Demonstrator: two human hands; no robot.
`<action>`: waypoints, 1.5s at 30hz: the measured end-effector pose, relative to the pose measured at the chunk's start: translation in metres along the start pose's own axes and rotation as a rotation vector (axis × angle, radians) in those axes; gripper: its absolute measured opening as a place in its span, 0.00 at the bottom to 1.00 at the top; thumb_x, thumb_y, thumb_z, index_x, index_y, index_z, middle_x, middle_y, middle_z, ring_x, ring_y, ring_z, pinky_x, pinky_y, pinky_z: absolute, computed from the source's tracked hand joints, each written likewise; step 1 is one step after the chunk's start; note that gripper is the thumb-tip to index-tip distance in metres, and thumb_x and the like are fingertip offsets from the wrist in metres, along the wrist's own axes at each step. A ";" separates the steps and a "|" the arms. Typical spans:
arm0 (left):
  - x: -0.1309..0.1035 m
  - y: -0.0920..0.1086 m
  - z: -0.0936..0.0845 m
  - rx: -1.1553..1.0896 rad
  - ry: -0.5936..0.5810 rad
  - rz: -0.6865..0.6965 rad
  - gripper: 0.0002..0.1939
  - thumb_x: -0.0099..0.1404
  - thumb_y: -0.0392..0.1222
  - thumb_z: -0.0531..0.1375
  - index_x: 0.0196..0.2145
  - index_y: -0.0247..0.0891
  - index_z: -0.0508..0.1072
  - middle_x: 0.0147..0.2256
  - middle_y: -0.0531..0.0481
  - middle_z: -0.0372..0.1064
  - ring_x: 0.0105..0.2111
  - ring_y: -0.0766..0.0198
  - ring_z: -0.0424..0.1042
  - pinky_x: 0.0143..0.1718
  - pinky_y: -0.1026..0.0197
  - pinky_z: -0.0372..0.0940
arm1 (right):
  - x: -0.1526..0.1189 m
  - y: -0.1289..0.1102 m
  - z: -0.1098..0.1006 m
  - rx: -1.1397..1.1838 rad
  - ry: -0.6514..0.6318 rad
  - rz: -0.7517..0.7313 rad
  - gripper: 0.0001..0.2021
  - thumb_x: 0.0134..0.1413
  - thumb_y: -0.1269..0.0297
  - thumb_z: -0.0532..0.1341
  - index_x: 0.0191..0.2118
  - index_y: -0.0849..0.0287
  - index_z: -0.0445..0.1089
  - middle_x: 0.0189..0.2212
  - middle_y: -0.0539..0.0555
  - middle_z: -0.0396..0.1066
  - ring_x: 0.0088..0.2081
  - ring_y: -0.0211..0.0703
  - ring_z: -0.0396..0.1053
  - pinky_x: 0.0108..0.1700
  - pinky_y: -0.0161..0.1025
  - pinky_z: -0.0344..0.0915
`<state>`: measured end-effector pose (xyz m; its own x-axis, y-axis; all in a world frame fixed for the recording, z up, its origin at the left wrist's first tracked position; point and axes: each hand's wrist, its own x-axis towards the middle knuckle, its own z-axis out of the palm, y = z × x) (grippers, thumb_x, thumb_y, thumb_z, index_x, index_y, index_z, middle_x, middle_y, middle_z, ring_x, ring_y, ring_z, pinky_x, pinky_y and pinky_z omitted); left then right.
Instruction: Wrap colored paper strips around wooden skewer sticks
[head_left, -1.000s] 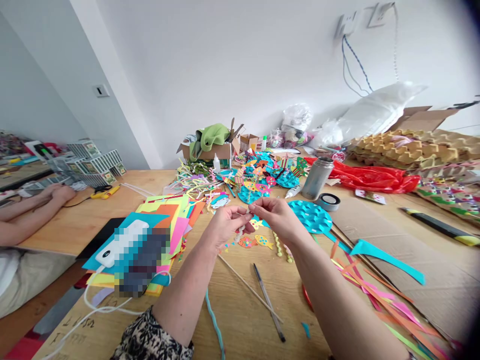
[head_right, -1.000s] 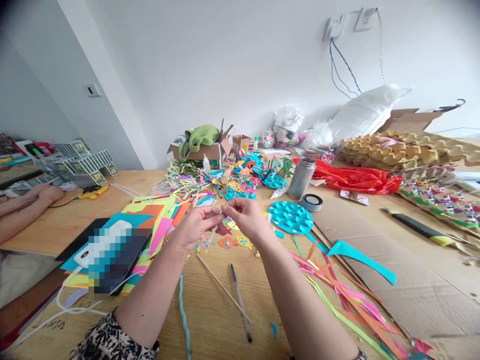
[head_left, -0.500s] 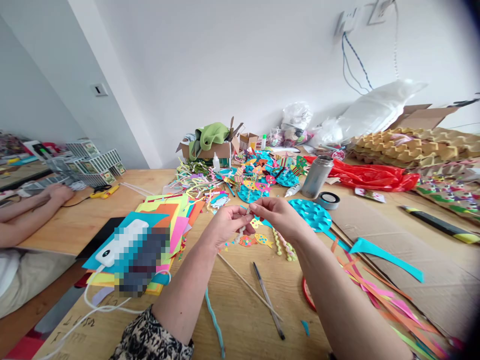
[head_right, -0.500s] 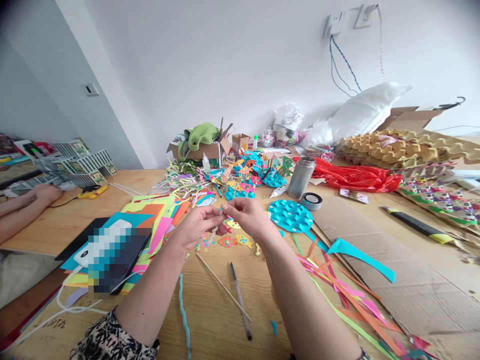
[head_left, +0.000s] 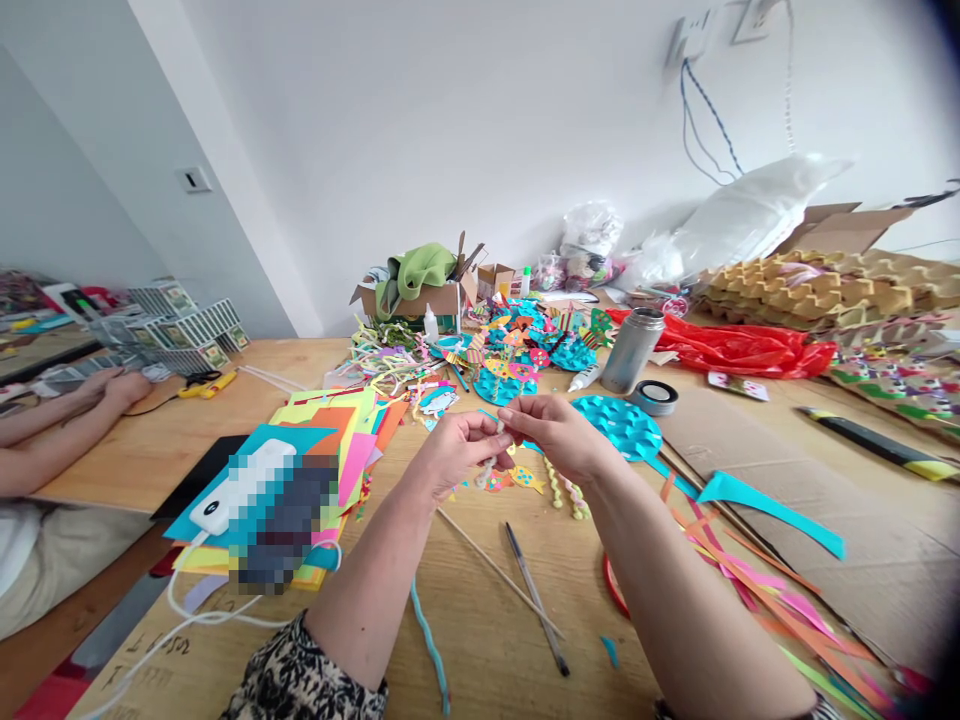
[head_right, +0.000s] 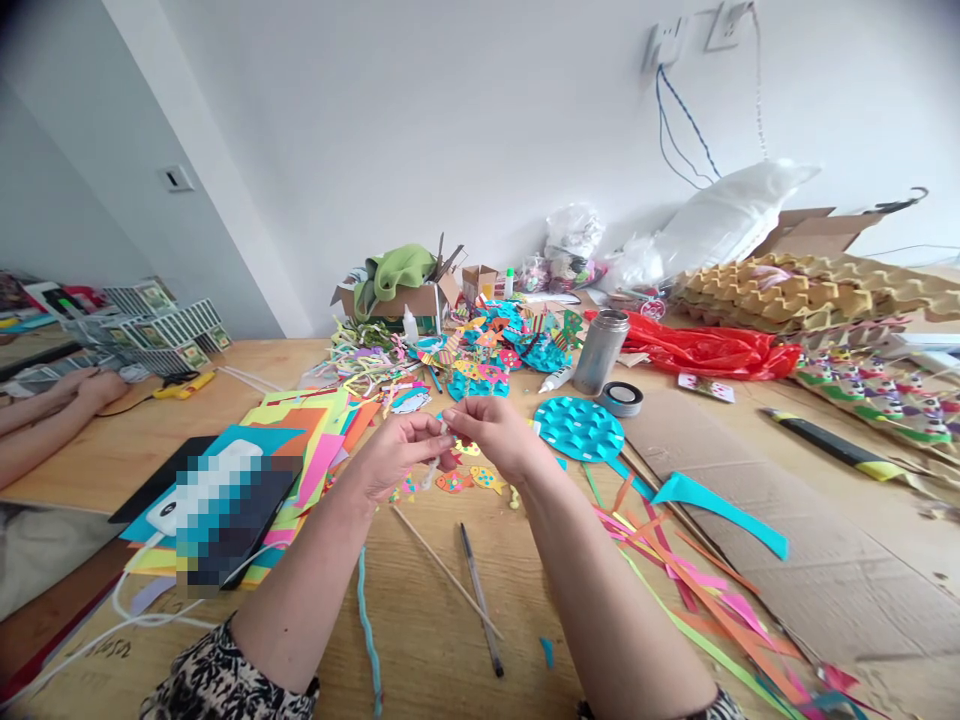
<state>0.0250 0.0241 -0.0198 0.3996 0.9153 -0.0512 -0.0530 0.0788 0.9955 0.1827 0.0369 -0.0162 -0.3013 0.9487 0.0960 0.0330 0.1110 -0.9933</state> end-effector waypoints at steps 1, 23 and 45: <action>0.001 0.000 0.000 -0.020 0.014 0.007 0.16 0.48 0.50 0.69 0.25 0.33 0.74 0.21 0.47 0.74 0.24 0.65 0.72 0.28 0.65 0.62 | 0.000 -0.001 0.001 0.007 0.021 -0.002 0.19 0.43 0.47 0.65 0.22 0.60 0.67 0.18 0.48 0.63 0.23 0.35 0.58 0.28 0.37 0.54; 0.010 0.002 -0.009 -0.513 0.290 0.094 0.15 0.46 0.44 0.70 0.29 0.34 0.73 0.25 0.47 0.75 0.26 0.64 0.74 0.29 0.65 0.63 | 0.002 0.008 0.023 0.005 -0.055 0.047 0.14 0.42 0.53 0.67 0.26 0.61 0.73 0.18 0.47 0.65 0.22 0.34 0.57 0.26 0.35 0.53; 0.008 -0.001 0.000 0.001 0.349 0.349 0.10 0.46 0.36 0.70 0.27 0.35 0.73 0.27 0.52 0.70 0.27 0.67 0.69 0.32 0.64 0.64 | 0.006 0.004 0.015 0.582 0.199 0.129 0.12 0.32 0.61 0.73 0.23 0.60 0.72 0.19 0.47 0.66 0.21 0.32 0.59 0.25 0.33 0.56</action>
<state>0.0277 0.0311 -0.0214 0.0279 0.9648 0.2615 -0.1284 -0.2560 0.9581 0.1663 0.0383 -0.0204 -0.1444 0.9869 -0.0721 -0.4840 -0.1340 -0.8647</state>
